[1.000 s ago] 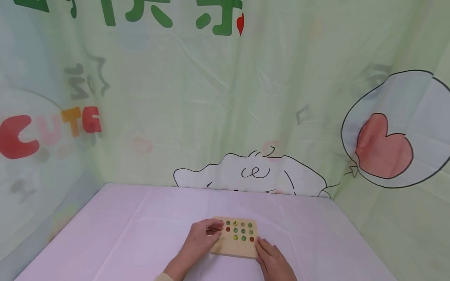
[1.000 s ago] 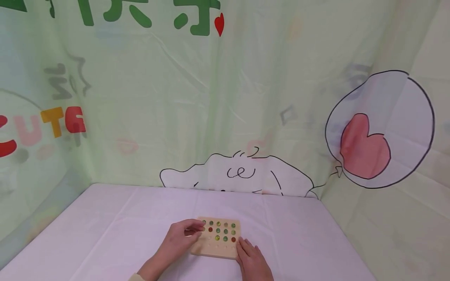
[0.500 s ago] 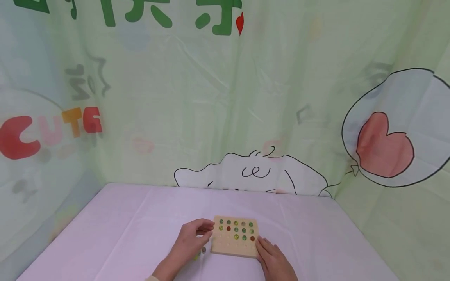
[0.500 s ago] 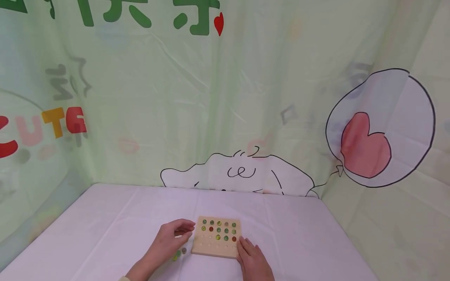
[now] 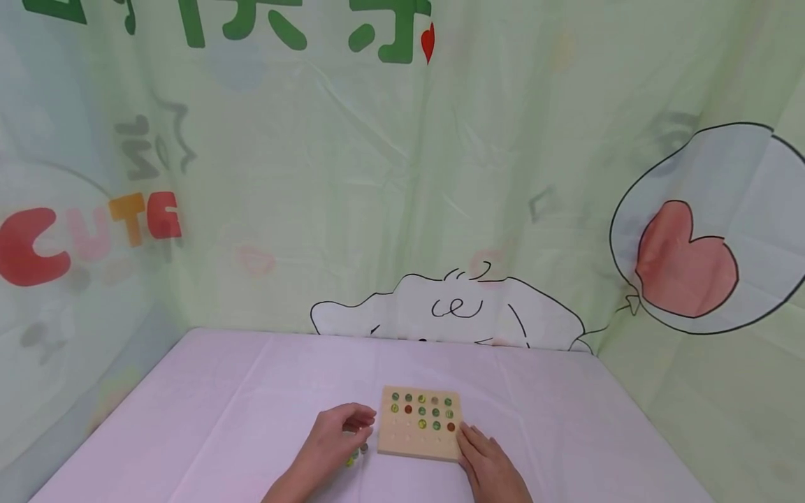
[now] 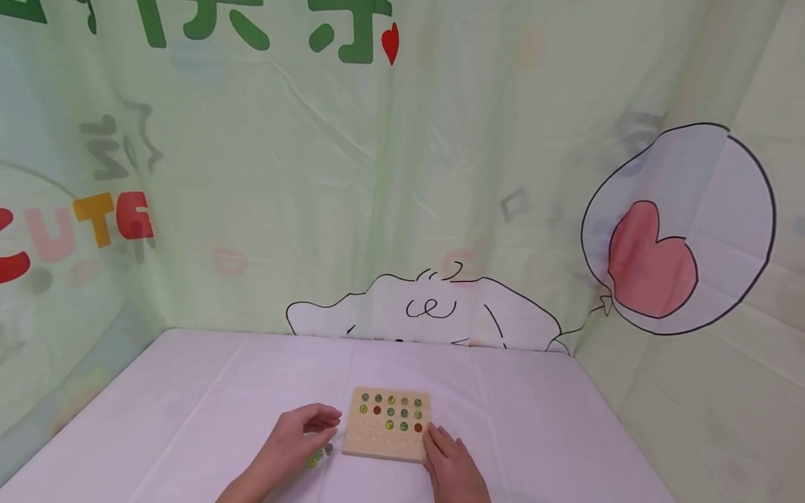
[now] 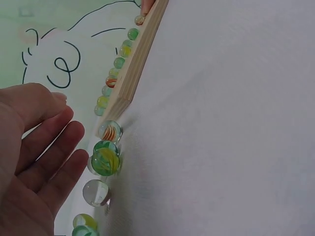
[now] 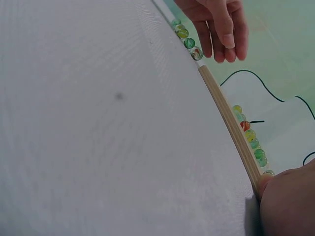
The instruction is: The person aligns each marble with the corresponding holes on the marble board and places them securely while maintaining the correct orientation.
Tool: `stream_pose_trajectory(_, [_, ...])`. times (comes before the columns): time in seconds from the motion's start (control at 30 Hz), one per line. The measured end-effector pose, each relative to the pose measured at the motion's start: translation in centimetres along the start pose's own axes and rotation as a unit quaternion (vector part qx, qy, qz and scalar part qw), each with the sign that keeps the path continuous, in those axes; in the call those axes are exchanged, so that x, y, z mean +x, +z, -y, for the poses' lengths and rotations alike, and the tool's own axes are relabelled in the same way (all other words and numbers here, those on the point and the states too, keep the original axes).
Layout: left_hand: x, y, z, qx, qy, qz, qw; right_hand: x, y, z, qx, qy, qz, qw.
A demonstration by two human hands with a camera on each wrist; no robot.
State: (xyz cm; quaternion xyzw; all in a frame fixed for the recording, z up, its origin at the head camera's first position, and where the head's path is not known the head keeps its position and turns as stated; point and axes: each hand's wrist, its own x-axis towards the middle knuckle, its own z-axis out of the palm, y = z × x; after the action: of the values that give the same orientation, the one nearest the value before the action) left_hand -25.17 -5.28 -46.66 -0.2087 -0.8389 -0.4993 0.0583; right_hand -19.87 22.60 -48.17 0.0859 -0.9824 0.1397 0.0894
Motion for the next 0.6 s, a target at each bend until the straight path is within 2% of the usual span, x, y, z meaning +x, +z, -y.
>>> stream_pose_trajectory(0.27, [-0.75,-0.19,0.52,0.006,-0.005,0.038,0.9993,-0.09,0.00,-0.08,0.001,-0.003,0.003,1.0000])
stream_pose_trajectory(0.43, [-0.88,-0.05,0.49,0.011,-0.019,0.055,0.9983,-0.14,-0.09,-0.05,0.006,-0.007,-0.001,1.0000])
stream_pose_trajectory(0.6, [-0.95,0.01,0.52,0.015,-0.018,0.070,0.9973,-0.13,-0.16,0.01,0.005,-0.012,-0.004,0.9999])
